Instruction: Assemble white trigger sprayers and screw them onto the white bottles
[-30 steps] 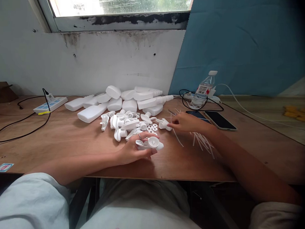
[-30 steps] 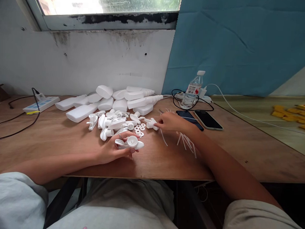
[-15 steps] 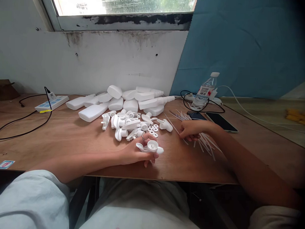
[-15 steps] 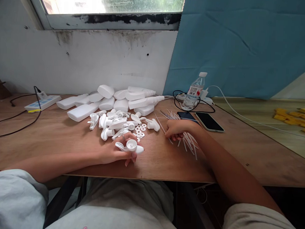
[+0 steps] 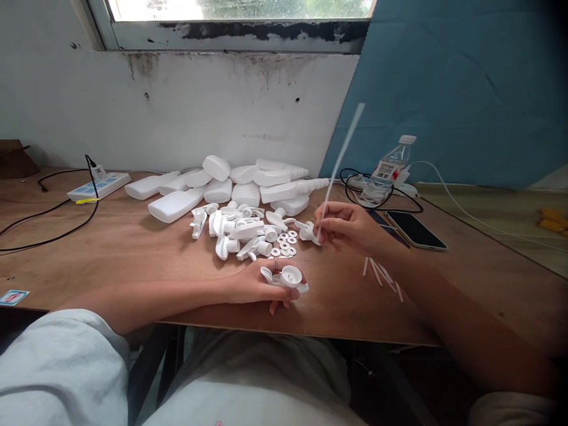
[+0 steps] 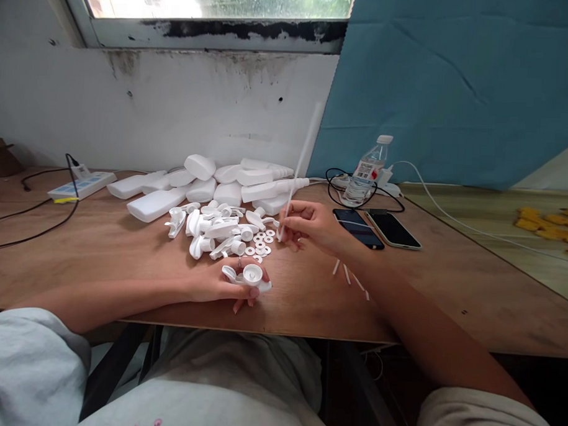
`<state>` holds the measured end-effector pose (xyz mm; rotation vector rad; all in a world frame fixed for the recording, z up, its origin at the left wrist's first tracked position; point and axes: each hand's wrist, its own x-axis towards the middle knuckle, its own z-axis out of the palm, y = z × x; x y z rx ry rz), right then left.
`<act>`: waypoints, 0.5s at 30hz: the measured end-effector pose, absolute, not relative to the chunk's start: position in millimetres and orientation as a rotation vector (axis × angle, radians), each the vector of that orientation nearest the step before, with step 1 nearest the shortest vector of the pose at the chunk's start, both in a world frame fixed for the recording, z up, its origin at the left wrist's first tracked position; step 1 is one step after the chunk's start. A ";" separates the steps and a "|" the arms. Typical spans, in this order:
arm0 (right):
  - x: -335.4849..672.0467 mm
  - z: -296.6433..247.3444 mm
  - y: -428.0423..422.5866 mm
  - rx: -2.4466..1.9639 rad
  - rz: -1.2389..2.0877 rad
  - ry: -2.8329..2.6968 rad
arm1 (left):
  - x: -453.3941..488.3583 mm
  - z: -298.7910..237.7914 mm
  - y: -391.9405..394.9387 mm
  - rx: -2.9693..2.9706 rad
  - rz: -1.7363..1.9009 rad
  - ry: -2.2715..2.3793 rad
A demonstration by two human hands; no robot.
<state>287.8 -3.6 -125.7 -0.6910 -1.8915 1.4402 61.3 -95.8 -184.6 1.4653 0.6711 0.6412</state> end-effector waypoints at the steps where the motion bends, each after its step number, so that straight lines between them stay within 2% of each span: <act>1: 283.8 -127.8 -8.6 -0.616 1.420 -1.910 | 61.4 -184.9 -95.4 1.462 0.637 0.671; 6: 269.7 -138.8 -30.4 -0.329 1.317 -2.101 | 60.9 -188.1 -92.5 1.452 0.627 0.654; 15: 268.8 -148.6 -32.9 -0.223 1.249 -2.158 | 60.2 -189.8 -89.8 1.424 0.601 0.638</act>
